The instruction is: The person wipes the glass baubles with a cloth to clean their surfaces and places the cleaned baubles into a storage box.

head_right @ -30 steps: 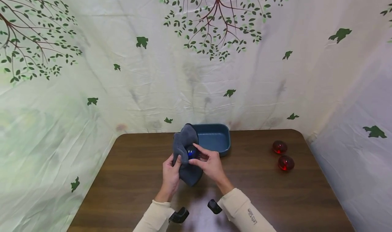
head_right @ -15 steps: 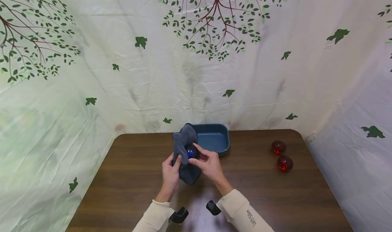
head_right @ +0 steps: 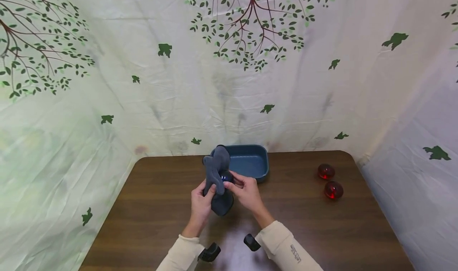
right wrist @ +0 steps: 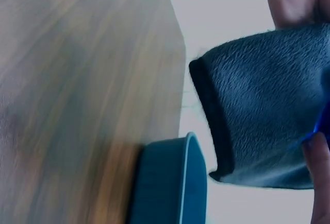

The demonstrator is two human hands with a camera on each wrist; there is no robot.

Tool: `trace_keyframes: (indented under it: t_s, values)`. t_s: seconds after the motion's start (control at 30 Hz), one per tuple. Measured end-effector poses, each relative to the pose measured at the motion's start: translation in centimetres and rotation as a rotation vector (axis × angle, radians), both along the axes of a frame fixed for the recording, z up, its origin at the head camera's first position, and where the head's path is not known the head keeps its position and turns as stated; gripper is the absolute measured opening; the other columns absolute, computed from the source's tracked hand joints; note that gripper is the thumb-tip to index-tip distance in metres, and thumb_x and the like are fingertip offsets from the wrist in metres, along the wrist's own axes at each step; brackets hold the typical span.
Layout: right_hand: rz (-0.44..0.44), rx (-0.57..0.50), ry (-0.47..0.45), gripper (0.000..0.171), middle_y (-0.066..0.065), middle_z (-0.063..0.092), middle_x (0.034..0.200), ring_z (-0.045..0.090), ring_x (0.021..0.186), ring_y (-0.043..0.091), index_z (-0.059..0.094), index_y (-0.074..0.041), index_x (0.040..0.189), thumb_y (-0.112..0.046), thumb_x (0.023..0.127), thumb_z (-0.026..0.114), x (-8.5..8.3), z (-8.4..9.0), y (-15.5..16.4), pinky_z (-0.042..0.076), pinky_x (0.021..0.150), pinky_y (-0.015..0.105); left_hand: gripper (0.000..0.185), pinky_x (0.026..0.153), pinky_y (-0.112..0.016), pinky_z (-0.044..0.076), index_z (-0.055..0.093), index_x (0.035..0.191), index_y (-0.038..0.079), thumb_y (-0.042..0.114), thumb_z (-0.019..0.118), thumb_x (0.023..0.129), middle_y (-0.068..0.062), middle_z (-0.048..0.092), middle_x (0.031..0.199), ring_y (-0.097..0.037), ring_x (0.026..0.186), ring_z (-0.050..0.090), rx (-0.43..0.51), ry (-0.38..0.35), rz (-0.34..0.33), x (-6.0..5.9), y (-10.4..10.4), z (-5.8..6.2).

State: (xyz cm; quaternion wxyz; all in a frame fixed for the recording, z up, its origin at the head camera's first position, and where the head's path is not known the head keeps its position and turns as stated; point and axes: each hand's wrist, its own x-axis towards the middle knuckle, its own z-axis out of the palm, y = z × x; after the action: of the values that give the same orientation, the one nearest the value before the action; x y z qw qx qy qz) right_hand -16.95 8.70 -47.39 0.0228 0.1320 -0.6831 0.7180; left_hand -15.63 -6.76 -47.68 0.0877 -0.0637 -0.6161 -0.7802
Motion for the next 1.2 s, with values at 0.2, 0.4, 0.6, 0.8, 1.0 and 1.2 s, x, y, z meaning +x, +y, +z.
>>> trace_keyframes:
  t_s: [0.2, 0.4, 0.6, 0.8, 1.0, 1.2]
  values:
    - [-0.095, -0.016, -0.055, 0.036, 0.028, 0.066, 0.108, 0.069, 0.092, 0.028, 0.061, 0.01, 0.122, -0.009, 0.092, 0.065, 0.3, 0.2, -0.8, 0.056, 0.075, 0.038, 0.045, 0.093, -0.023, 0.048, 0.053, 0.13, -0.01, 0.0, 0.066, 0.088, -0.025, 0.053, 0.129, -0.014, 0.114, 0.059, -0.022, 0.027, 0.008, 0.0, 0.0, -0.1]
    - [0.009, 0.028, 0.154, 0.052, 0.029, 0.053, 0.13, 0.056, 0.115, 0.038, 0.053, 0.008, 0.132, 0.001, 0.084, 0.072, 0.2, -0.4, -0.4, 0.05, 0.087, 0.037, 0.035, 0.081, -0.027, 0.054, 0.058, 0.121, -0.016, 0.008, 0.061, 0.094, -0.023, 0.067, 0.11, -0.012, 0.093, 0.067, 0.06, -0.024, 0.07, 0.1, 0.1, -0.1]
    - [0.157, 0.081, 0.255, 0.061, 0.028, 0.042, 0.142, 0.044, 0.127, 0.043, 0.047, 0.008, 0.137, 0.008, 0.081, 0.07, 0.0, -0.4, 0.0, 0.045, 0.093, 0.039, 0.036, 0.079, -0.027, 0.055, 0.058, 0.119, -0.016, 0.013, 0.057, 0.098, -0.009, 0.071, 0.1, -0.013, 0.087, 0.068, 0.116, -0.116, 0.077, 0.0, -0.2, -0.2]
    - [0.017, 0.069, 0.115, 0.048, 0.033, 0.056, 0.124, 0.059, 0.108, 0.041, 0.052, 0.013, 0.129, 0.01, 0.083, 0.067, -0.1, -0.4, -0.1, 0.053, 0.082, 0.037, 0.037, 0.088, -0.027, 0.052, 0.056, 0.124, -0.014, 0.004, 0.063, 0.092, -0.022, 0.063, 0.12, -0.015, 0.103, 0.065, 0.051, 0.004, 0.01, 0.1, 0.0, -0.2]
    - [-0.053, 0.011, -0.071, 0.041, 0.028, 0.063, 0.115, 0.067, 0.099, 0.031, 0.058, 0.008, 0.126, -0.01, 0.09, 0.067, 0.4, -0.1, -0.3, 0.055, 0.077, 0.036, 0.042, 0.092, -0.029, 0.049, 0.052, 0.13, -0.011, -0.001, 0.063, 0.09, -0.025, 0.057, 0.128, -0.018, 0.111, 0.062, 0.034, 0.065, -0.019, 0.5, 0.2, -0.3]
    - [0.08, 0.117, 0.052, 0.048, 0.029, 0.057, 0.127, 0.064, 0.105, 0.033, 0.051, 0.008, 0.133, -0.003, 0.089, 0.067, 0.0, 0.0, 0.6, 0.053, 0.085, 0.037, 0.036, 0.085, -0.029, 0.054, 0.058, 0.123, -0.013, 0.007, 0.062, 0.094, -0.008, 0.07, 0.107, -0.015, 0.096, 0.067, 0.11, -0.032, 0.039, 0.3, 0.3, 0.0]
